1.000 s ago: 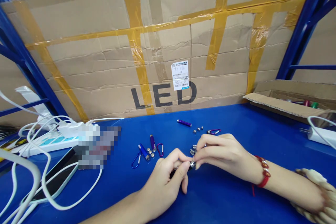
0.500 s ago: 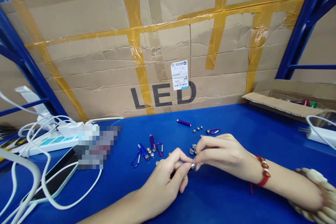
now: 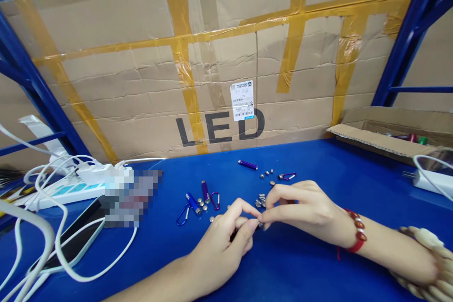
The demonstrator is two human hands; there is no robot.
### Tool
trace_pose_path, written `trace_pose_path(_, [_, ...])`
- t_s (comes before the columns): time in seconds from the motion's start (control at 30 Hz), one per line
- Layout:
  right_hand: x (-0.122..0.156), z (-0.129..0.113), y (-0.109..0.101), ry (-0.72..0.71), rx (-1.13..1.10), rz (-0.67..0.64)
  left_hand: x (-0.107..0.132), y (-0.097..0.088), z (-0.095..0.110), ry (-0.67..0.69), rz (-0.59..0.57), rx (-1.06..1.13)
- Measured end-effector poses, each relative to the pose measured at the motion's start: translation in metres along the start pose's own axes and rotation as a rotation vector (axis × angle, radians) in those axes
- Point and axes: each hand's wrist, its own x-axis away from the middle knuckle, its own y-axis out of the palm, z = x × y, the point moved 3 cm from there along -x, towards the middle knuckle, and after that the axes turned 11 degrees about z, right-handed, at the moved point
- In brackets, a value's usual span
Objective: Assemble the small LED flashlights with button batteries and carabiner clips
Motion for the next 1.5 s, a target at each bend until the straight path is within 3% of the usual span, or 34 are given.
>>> trace_pose_path(0.57, [0.001, 0.003, 0.005, 0.026, -0.009, -0.027, -0.002, 0.000, -0.001, 0.000, 0.013, -0.073])
trace_pose_path(0.97, [0.003, 0.002, 0.008, 0.082, 0.007, -0.031, 0.002, 0.001, 0.005, -0.007, 0.088, -0.267])
trace_pose_path(1.17, [0.000, 0.002, 0.008, 0.085, 0.004, -0.016, 0.002, 0.000, 0.008, -0.057, 0.109, -0.214])
trace_pose_path(1.5, [0.001, 0.004, 0.007, 0.199, -0.145, 0.019, 0.000, 0.000, 0.008, 0.007, 0.116, -0.231])
